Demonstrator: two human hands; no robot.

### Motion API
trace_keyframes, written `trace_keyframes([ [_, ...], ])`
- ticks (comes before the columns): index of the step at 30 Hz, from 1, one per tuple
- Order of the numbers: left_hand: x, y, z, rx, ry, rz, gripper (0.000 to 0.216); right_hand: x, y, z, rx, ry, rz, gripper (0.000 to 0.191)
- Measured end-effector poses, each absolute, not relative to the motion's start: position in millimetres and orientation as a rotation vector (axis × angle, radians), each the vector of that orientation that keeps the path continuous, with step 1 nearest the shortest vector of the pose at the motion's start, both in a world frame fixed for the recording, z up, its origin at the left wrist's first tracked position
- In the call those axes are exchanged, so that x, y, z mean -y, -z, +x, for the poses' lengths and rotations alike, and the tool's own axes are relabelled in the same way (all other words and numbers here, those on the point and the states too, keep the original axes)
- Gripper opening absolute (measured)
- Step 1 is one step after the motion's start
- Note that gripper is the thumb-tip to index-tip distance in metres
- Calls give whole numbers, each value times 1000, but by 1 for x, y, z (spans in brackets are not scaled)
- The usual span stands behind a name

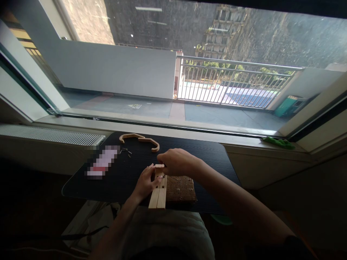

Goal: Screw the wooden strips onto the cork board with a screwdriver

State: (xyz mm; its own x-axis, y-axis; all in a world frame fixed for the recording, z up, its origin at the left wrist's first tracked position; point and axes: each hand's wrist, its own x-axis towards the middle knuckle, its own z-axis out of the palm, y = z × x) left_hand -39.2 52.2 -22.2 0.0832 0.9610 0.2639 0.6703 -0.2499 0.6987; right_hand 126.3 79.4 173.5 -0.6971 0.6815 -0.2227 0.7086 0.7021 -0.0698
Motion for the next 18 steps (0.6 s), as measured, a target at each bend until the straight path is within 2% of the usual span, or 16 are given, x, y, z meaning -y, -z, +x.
trace_keyframes([
  [18, -52, 22, -38, -1595, -1018, 1967, 31, -78, -176, 125, -2717, 216, 1078, 20],
])
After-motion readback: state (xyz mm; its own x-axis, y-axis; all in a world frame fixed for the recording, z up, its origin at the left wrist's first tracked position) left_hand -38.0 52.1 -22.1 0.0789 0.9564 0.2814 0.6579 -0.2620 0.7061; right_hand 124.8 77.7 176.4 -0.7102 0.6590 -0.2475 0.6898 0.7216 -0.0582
